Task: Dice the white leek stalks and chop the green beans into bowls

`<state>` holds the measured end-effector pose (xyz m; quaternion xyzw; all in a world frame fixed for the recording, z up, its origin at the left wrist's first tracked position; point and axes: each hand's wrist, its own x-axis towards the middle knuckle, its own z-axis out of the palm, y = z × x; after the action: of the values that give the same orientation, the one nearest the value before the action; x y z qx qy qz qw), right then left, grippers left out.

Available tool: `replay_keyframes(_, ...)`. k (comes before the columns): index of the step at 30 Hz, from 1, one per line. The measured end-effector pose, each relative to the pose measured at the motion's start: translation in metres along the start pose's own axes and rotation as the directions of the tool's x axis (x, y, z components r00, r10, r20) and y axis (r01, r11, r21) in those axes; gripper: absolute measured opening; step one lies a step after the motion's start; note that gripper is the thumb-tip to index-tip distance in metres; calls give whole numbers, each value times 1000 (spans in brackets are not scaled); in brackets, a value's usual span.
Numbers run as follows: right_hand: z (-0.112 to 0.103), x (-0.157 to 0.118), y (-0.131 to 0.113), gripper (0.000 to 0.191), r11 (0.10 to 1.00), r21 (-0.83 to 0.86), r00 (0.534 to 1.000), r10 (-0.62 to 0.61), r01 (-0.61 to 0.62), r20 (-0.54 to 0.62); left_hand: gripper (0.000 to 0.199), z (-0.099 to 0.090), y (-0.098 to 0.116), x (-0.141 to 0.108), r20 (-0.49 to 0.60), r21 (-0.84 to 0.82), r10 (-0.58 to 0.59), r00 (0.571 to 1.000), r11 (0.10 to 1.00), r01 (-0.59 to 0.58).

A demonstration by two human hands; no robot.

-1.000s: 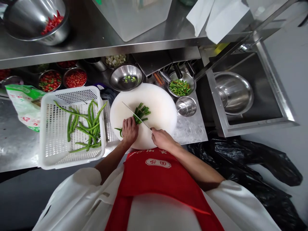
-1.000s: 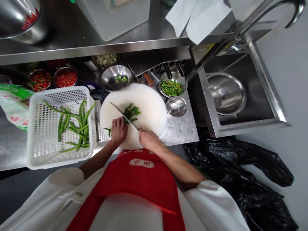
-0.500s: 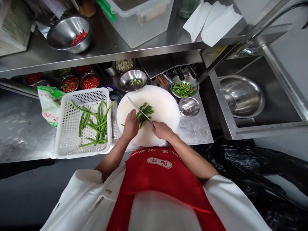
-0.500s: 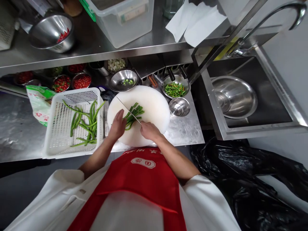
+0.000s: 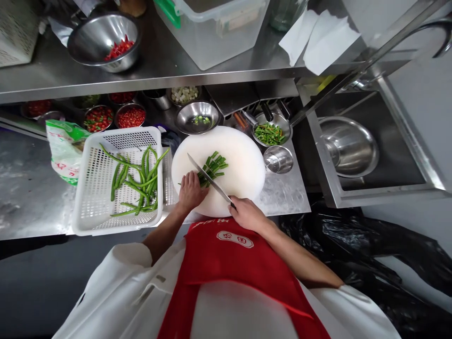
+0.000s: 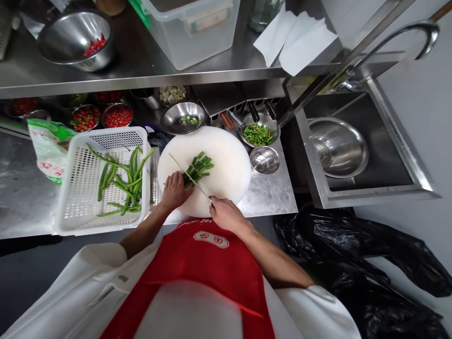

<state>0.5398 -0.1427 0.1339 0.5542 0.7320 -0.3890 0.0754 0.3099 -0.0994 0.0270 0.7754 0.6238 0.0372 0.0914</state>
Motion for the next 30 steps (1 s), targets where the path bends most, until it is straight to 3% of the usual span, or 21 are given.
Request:
replay_keyframes(10, -14, 26, -16, 28, 994, -103, 991, 58, -46, 120, 61, 16, 1, -9, -35, -132, -11, 999, 991, 7)
replay_keyframes(15, -1, 56, -18, 33, 993, -117, 997, 25, -17, 68, 56, 21, -1, -7, -66, -97, -22, 998, 995, 15)
replay_keyframes(20, 0, 71, -11, 32, 995, -99, 999, 7, -3, 37, 57, 13, 0, -4, -57, -82, -62, 996, 995, 57)
replay_keyframes(25, -8, 56, 1, 27, 1000, -18, 999, -13, 13, -40, 64, -1, -21, 3, 17, -262, -113, 993, 959, 113)
replay_keyframes(30, -5, 15, -3, 26, 998, 55, 997, -18, 22, -68, 34, -10, -58, 4, -65, -503, -99, 993, 863, 53)
